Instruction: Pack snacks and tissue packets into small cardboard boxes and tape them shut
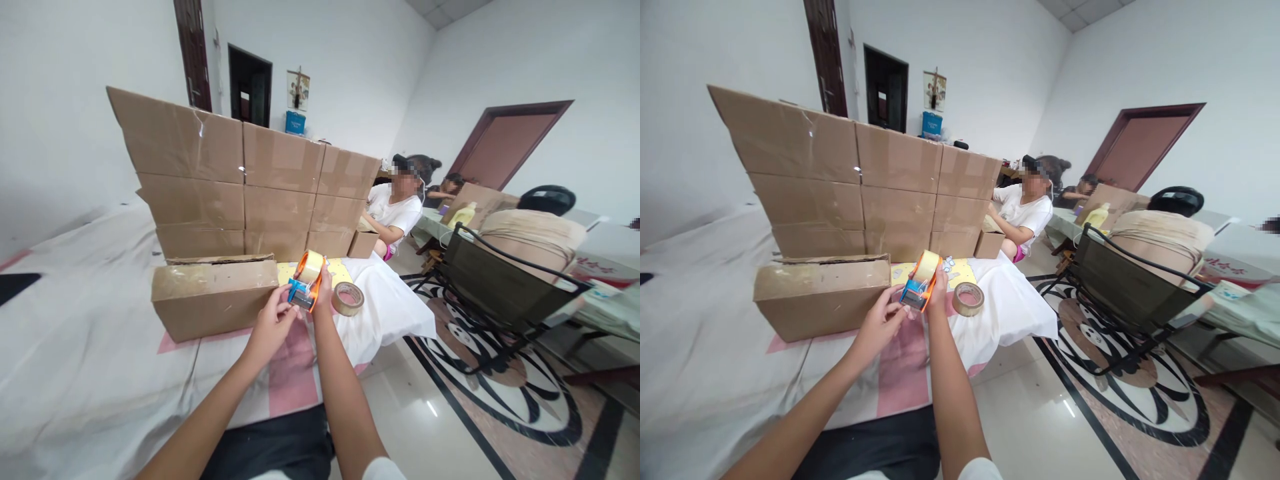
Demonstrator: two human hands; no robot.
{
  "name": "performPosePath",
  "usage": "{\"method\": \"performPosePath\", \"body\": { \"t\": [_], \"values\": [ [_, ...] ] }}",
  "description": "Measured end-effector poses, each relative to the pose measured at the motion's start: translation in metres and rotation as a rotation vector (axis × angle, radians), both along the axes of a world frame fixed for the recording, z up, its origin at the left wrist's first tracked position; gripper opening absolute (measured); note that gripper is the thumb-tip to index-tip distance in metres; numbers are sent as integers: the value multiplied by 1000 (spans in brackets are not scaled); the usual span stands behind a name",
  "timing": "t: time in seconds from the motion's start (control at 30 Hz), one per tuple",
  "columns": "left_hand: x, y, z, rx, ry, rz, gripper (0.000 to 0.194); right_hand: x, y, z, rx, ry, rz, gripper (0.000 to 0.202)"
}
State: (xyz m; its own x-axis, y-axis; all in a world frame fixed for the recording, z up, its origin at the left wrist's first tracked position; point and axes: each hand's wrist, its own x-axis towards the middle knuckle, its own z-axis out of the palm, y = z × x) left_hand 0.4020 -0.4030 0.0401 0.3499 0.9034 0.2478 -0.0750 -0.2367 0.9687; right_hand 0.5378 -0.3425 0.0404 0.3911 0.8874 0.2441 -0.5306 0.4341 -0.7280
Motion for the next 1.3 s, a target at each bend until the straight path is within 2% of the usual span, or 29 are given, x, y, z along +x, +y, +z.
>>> {"method": "performPosePath", "body": {
  "t": [0.27,0.43,0.67,0.9,1.3],
  "values": [
    [-1,-1,-1,29,20,13,54,-1,-1,0,-18,30,-42,46],
    [-2,-1,-2,61,71,63,58,-2,-1,-1,-20,9,-34,44],
    [-1,-2,0,49,69,74,57,-2,2,-4,-19,-6,-20,45],
    [1,-1,-5,55,48,71,56,-1,2,-2,8,-13,13,48],
    [0,-2,-3,74,102,108,57,-3,0,-2,-15,-50,-84,46]
  ]
}}
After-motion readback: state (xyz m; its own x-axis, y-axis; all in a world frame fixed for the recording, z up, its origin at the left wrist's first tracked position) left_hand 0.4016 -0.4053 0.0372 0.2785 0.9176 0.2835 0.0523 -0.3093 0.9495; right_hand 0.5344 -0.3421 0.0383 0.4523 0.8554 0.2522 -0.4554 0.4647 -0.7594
